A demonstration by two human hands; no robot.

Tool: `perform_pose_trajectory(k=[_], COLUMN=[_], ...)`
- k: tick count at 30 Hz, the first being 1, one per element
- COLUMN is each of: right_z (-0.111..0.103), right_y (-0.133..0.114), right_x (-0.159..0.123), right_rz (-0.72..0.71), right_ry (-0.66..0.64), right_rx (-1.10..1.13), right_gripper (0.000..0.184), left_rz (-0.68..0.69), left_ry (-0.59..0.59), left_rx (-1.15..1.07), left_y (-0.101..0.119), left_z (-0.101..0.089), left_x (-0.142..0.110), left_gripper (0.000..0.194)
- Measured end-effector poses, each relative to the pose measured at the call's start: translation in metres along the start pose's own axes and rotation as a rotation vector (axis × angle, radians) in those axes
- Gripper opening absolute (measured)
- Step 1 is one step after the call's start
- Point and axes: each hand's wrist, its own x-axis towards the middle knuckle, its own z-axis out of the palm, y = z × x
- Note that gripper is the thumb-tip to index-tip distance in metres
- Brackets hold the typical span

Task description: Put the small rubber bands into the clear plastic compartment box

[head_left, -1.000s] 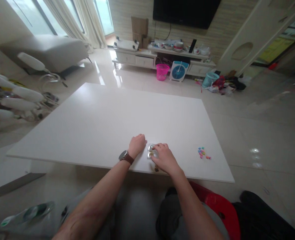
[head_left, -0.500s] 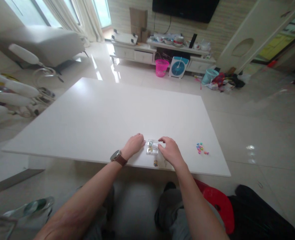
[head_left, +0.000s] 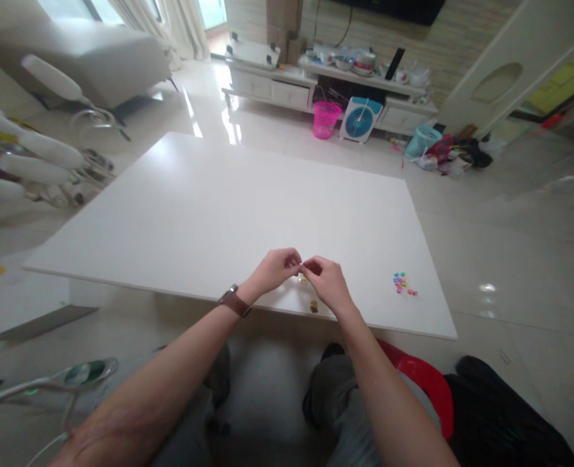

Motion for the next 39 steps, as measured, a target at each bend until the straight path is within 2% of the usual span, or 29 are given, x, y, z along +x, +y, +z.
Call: perform_pose_trajectory(k=[5,9,15,23,27,31,39], right_z=[-0.002,-0.012,-0.016,-0.007,-0.008,-0.009,-0.008], right_y=[0.013,0.029,0.038,0.04,0.038,0.032,0.029], right_x=[0.013,0.022,0.02,0.015,0.015,0.016,0.017], right_rz=[0.052,0.109,0.152,0.137,0.054,0.023,0.014], right_ry=[0.031,0.084,0.049,-0.01,0.011,0.037,0.027], right_rx=[0.005,-0.191,-0.441,-0.568,-0.574,-0.531,-0.48], right_gripper=[0.008,0.007,0.01,0.013,0.014,0.015,0.012], left_rz=[-0.029,-0.009,-0.047,-0.236,-0.325,-0.359,-0.356], left_ry=[-0.022,-0.001,-0.024,0.081,0.061,-0.001,-0.092], left_rx=[-0.07,0.134,0.361,0.517,0.582,0.615,0.659], left_y=[0.0,-0.007,-0.021,-0.028,-0.039,-0.047,-0.056], left_z=[-0.007,-0.019,-0.037,-0.061,-0.069,-0.066,-0.044], left_x=[0.003,0.006,0.003,-0.003,-0.004,-0.003,0.001], left_gripper=[0.011,0.016,0.016,0.02,0.024,0.025,0.031])
